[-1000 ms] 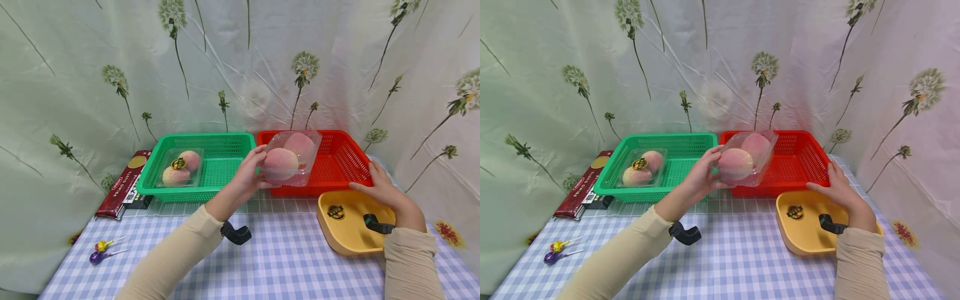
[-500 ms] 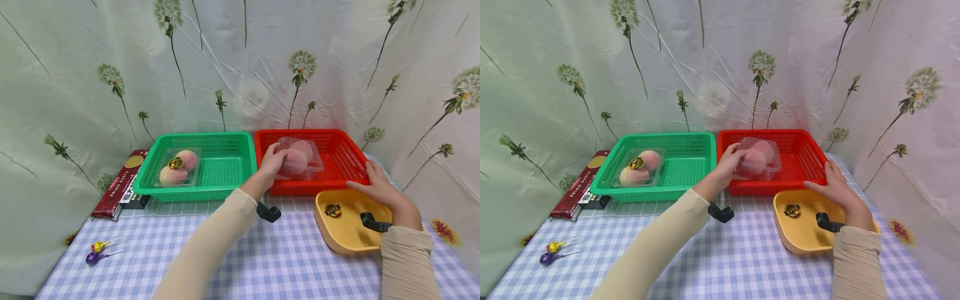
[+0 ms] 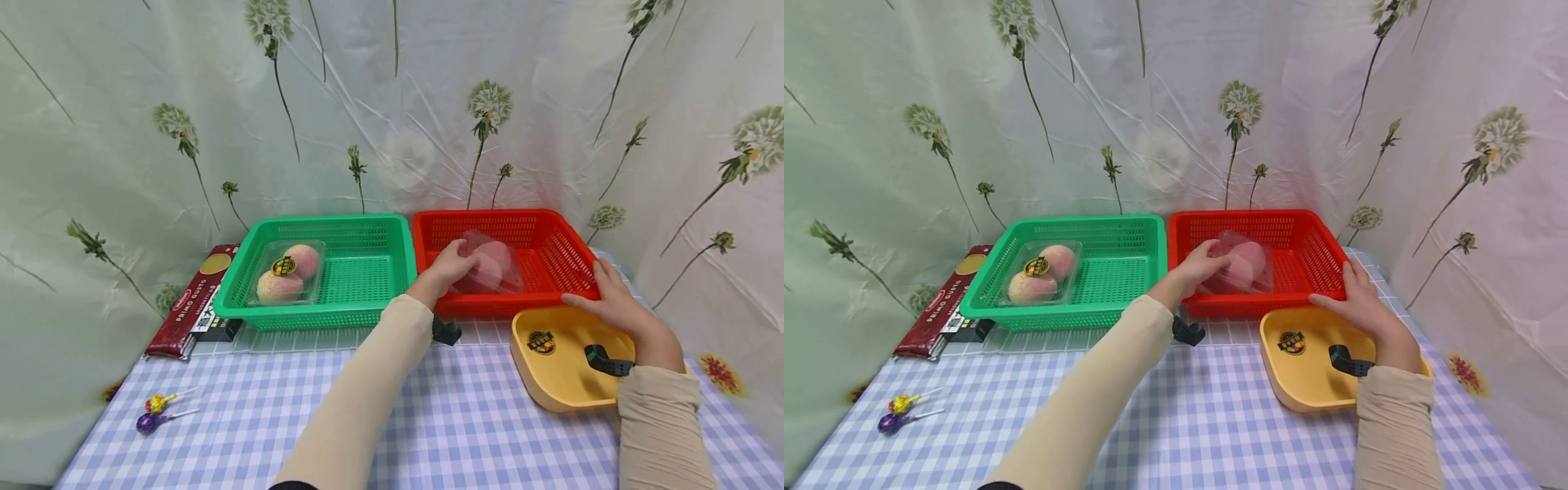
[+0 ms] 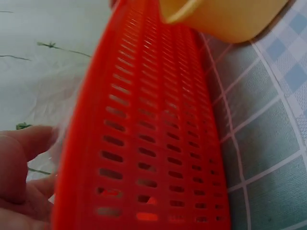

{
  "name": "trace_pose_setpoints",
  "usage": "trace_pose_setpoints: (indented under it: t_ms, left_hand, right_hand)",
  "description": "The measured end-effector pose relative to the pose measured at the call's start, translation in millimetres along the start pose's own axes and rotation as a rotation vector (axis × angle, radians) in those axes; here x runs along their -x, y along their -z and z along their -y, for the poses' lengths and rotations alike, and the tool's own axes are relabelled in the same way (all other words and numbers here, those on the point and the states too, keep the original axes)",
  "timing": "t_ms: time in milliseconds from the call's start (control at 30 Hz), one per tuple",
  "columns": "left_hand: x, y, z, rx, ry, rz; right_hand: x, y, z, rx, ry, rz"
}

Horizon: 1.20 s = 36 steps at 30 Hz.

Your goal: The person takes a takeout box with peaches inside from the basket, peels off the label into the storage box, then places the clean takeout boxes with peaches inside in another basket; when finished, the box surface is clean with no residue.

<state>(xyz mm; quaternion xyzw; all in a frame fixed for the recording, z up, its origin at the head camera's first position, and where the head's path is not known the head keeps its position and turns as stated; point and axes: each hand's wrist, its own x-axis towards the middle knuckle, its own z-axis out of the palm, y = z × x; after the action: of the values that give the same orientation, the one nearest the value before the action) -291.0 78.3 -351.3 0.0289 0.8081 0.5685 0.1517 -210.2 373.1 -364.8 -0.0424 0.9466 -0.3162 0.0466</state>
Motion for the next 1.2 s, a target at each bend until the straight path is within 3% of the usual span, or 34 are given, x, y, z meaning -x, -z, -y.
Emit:
trace_pose_setpoints:
  t_ms: [300, 433, 633, 700, 833, 1033, 1200]
  left_hand:
    - [-0.5, -11.2, 5.2, -0.284, 0.020, -0.008]
    - [-1.0, -11.5, 2.5, -0.443, -0.056, 0.011]
    - [-4.4, -13.2, 0.5, -0.729, -0.185, 0.105]
    - [-5.5, -15.0, -0.1, -0.775, -0.205, 0.094]
    - [-4.8, -18.2, -2.3, -0.792, -0.281, -0.051]
    - [10.7, -15.3, -2.3, -0.660, -0.496, -0.344]
    - [33.7, 0.4, 7.4, -0.497, -0.637, -0.423]
  right_hand:
    - [-2.5, -3.3, -1.5, 0.014, 0.014, -0.008]
    - [-4.8, -2.7, -0.2, 0.014, 0.016, -0.012]
    - [-6.1, -2.9, 1.2, 0.018, 0.017, -0.027]
    - [-6.3, -3.5, 1.3, 0.021, 0.016, -0.026]
    - [-6.0, -3.5, 0.7, 0.034, 0.020, -0.030]
    - [-4.2, -1.9, 0.2, 0.046, 0.012, -0.024]
    - [-3.6, -1.7, 1.2, 0.047, 0.009, -0.015]
